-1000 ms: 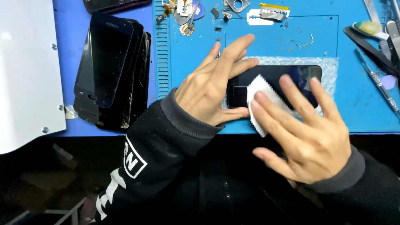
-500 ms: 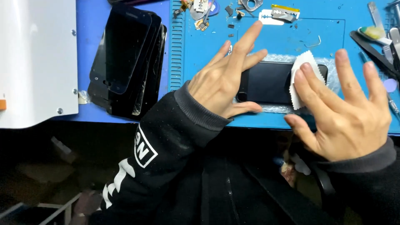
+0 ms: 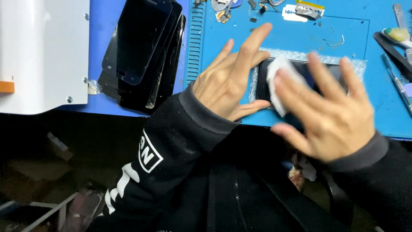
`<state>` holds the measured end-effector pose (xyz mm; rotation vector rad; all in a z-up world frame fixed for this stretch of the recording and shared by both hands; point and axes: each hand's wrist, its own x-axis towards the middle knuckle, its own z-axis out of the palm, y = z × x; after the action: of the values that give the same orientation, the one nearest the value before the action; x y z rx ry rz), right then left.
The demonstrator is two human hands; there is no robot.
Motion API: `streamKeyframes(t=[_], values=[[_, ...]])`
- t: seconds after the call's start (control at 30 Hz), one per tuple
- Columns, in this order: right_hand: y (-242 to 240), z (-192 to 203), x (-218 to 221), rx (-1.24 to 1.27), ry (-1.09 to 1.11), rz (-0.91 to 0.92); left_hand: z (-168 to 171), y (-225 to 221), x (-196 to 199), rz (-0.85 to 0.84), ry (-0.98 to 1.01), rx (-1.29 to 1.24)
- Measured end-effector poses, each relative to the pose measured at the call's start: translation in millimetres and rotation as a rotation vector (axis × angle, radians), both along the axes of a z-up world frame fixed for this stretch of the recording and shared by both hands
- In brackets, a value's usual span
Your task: Cleaning a smartphone screen and body, testing the camera and interface, and reinserting the SIM card tray.
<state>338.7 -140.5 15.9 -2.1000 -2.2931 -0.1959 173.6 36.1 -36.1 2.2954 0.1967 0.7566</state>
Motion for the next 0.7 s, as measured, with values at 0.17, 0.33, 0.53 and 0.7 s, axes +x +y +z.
streamKeyframes(t=[0.17,0.33,0.53,0.7], values=[[0,1,-6,-0.005,0.017,0.018,-3,1,-2,-0.038,0.011,-0.018],[6,0,-1,-0.030,-0.021,-0.026,-1,0,-2,-0.031,0.037,-0.012],[7,-1,3,-0.010,-0.061,0.013,-3,1,-2,-0.019,0.015,-0.006],[2,-3,-8,-0.017,-0.059,-0.019,6,2,0,0.003,0.036,-0.045]])
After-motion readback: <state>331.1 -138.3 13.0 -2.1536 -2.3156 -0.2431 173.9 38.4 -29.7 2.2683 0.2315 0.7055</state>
